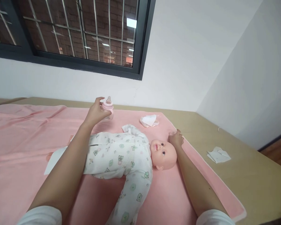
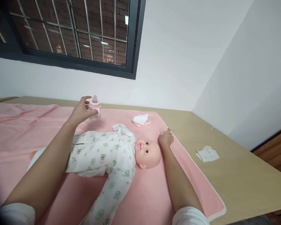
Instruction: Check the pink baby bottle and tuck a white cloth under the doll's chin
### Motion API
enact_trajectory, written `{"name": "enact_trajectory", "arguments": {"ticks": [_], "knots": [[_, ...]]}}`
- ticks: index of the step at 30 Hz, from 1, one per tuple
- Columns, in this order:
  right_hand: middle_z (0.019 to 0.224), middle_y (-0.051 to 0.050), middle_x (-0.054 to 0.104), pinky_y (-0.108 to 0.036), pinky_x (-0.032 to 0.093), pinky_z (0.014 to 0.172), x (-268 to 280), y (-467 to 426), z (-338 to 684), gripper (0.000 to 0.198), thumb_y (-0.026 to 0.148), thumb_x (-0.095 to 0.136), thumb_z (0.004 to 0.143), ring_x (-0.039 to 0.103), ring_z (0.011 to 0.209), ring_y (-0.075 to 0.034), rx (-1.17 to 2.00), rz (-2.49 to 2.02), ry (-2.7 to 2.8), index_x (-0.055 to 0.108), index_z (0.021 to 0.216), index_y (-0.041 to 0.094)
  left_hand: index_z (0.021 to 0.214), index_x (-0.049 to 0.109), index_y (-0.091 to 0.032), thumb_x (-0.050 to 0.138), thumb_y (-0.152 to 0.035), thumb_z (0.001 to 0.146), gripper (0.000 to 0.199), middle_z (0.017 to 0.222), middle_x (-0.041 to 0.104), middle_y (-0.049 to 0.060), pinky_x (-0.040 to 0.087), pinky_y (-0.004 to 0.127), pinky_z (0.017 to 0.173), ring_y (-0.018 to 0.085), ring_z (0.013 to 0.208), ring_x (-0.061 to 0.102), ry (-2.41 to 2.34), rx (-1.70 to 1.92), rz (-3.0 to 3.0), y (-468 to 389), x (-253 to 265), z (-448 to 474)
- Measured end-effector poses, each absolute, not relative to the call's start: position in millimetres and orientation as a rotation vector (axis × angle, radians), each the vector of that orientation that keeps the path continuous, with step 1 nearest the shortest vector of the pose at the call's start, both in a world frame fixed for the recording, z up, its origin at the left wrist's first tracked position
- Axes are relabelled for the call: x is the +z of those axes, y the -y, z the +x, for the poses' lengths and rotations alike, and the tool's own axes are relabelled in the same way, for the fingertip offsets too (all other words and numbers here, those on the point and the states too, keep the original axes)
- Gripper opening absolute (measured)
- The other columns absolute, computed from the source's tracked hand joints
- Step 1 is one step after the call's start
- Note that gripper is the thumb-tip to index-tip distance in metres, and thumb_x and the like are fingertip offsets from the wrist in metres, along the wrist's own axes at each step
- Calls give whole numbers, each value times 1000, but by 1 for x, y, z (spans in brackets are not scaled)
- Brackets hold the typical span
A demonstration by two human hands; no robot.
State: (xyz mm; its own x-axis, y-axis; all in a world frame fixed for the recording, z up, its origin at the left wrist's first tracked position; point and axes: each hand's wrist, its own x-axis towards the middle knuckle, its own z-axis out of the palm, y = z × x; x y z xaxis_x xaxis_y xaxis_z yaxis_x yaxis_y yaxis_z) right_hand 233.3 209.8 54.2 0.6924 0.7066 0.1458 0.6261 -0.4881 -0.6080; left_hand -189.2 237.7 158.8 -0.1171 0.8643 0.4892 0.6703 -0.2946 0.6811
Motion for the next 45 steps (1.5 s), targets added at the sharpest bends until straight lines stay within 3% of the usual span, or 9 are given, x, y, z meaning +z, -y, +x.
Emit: {"name": "enact_trajectory", "arguments": {"ticks": [3,6,10,17,20,29,36,39,45], "knots": [[140,-24,51,-47,38,111,66,-211,235,72,26,56,85,49,133,-35,214,-2122,1008,30,150,11,146,36,-24,67,-34,69,83,123,62,8,50,34,92,25,106,64,-1630,1395,1976,-224,170,-175],[134,-18,58,-36,47,103,92,-210,227,80,32,64,80,60,118,-26,286,-1855,1076,26,149,15,144,44,-23,65,-37,71,77,121,65,6,49,33,94,25,109,62,-1543,1368,2056,-214,176,-163],[135,-14,56,-39,48,102,135,-195,194,78,42,71,76,65,107,-21,444,-1357,1197,34,142,22,128,61,-19,65,-36,70,60,126,66,6,48,32,96,27,113,61,-1356,1282,2249,-202,179,-145],[131,-7,57,-39,52,100,173,-141,125,71,54,76,77,62,112,-19,692,-864,1431,41,134,31,121,67,-23,67,-35,72,50,123,70,4,36,43,105,27,113,62,-1071,1191,2560,-167,184,-106],[133,-6,54,-40,52,102,174,-129,110,67,54,76,78,61,115,-20,705,-800,1470,44,133,33,121,67,-24,67,-36,73,49,124,70,4,30,48,107,28,116,60,-1089,1186,2598,-157,184,-98],[134,-4,53,-43,48,109,165,-123,92,67,49,78,78,56,122,-21,692,-761,1495,46,135,35,129,64,-23,68,-43,74,59,122,71,6,28,48,110,27,113,62,-1115,1198,2603,-151,183,-93],[142,-6,46,-44,58,96,160,-115,79,100,52,82,72,60,118,-23,875,-736,1456,19,149,43,134,60,-16,69,-37,74,64,107,74,7,34,44,106,24,104,65,-1032,1299,2704,-147,179,-89],[141,-7,46,-44,58,97,160,-114,76,105,52,83,70,60,117,-24,850,-746,1429,16,149,42,138,56,-17,66,-36,79,63,97,73,5,37,42,102,22,95,66,-979,1393,2782,-143,178,-86],[137,-6,47,-39,58,94,163,-111,77,92,51,82,71,59,117,-23,681,-784,1443,27,144,39,144,46,-19,64,-39,84,65,107,73,7,39,43,101,24,98,66,-1015,1369,2795,-132,181,-80]]}}
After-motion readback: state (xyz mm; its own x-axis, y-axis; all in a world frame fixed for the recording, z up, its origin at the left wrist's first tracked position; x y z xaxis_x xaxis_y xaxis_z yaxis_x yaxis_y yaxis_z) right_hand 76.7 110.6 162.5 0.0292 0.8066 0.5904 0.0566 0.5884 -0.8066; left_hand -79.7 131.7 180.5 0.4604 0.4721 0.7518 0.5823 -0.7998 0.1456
